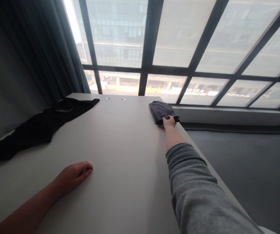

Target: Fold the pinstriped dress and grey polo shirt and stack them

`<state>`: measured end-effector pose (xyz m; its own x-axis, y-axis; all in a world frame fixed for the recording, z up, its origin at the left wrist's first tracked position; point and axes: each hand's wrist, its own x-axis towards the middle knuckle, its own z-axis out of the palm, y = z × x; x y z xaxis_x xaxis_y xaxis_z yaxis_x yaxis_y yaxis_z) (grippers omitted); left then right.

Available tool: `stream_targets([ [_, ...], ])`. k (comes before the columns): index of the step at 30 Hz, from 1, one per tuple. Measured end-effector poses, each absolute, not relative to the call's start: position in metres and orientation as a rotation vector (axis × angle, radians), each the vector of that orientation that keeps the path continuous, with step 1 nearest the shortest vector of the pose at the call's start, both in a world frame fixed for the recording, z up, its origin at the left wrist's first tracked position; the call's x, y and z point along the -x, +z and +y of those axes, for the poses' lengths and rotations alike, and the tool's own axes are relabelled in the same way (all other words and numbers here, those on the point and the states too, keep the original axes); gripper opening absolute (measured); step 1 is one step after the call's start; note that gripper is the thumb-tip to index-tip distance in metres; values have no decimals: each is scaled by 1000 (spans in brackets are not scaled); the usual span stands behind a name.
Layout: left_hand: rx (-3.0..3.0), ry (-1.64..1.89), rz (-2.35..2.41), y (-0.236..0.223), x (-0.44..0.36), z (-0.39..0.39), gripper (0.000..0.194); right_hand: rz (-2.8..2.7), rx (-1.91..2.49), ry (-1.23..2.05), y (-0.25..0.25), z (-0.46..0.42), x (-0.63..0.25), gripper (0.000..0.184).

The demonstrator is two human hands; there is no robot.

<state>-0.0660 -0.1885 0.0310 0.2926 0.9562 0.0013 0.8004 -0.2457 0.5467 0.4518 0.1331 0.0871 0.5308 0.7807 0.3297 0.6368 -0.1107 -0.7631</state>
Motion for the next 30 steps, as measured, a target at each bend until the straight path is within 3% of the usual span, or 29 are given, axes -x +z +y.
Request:
stream_targets([
  [9, -2132, 477, 1572, 32, 67, -189, 33, -1038, 1779, 398, 78, 138, -441, 45],
  [16, -2137, 482, 1557, 31, 66, -188, 30, -1163, 1798, 281, 72, 102, -439, 46],
  [20, -2167, 516, 1543, 30, 67, -190, 28, -1497, 1794, 84, 57, 67, -426, 57],
  [26, -2244, 607, 1588, 24, 85, -175, 29, -2186, 1581, -7, 32, 4, -402, 37],
  [30, -2206, 641, 1993, 16, 140, -143, 27, -2307, 1529, 49, 24, -37, -391, 50],
])
